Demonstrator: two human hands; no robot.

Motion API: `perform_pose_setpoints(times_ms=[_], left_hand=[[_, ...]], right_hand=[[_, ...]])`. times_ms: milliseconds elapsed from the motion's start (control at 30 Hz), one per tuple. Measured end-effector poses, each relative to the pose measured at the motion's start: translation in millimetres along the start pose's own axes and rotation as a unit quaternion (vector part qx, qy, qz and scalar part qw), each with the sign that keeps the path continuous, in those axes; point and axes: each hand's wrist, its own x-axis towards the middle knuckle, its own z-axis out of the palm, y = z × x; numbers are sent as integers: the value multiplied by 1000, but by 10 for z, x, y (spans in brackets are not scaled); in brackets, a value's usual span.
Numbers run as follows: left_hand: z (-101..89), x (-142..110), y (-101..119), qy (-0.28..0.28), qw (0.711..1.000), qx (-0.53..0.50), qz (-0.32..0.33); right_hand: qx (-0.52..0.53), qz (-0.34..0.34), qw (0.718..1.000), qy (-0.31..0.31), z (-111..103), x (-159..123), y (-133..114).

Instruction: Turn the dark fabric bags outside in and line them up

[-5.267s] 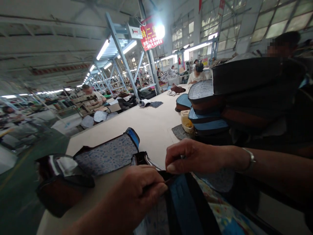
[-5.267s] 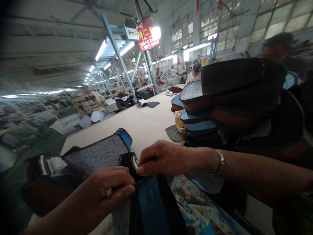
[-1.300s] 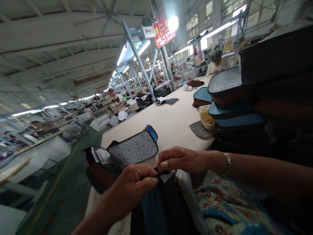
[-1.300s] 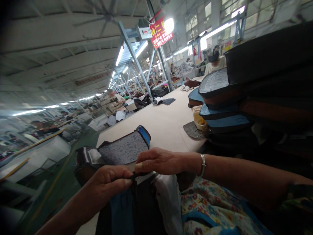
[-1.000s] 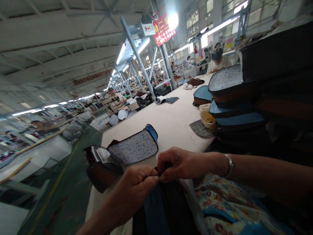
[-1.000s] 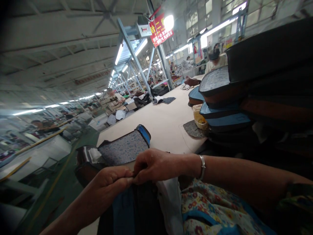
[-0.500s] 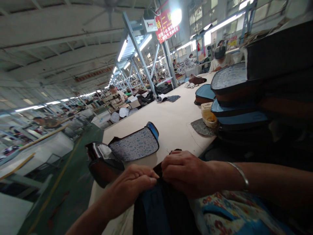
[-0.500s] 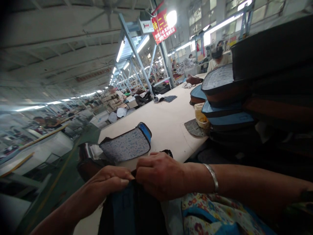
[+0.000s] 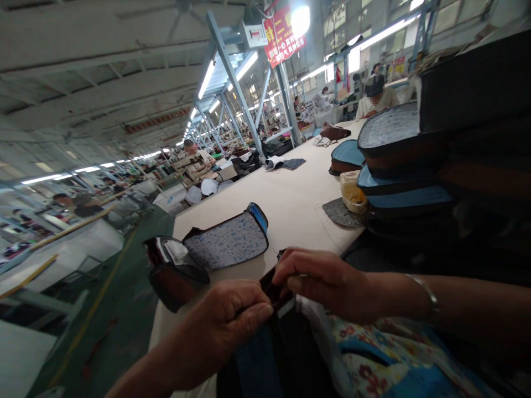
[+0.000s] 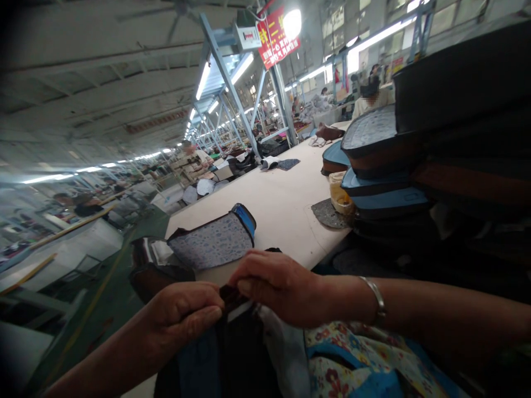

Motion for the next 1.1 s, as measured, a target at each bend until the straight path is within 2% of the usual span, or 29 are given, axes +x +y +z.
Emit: perform_pose_setpoints(times_ms=[67,167,200,333,467,600,800,1000,1100], left_hand=[[-3,-18,23,8,1000,5,6],[3,-18,53,12,1000,14,10],[4,-16,53,10,1000,18,12],[-33,-8,-22,-5,1000,-3,-11],[-138,-5,-119,5,996,-92,-17],[-203,23,-116,4,998,-54,-25],[-274,33,-37,-42,999,-2,-30],[-271,47,-91,-65,996,-59,19],[-210,90,-172,-57,995,-74,42]], right_hand=[[43,39,998,-35,-38,91,81],[83,1,985,-150,-19,206,201],[102,-14,980,-169,5,221,236],[153,-19,977,-146,81,179,314],[241,96,954,-148,17,134,259],[274,164,932,-171,-76,217,170],[214,145,940,-221,-114,396,161],[253,206,930,-170,-26,322,188],[242,205,939,-129,68,238,176]])
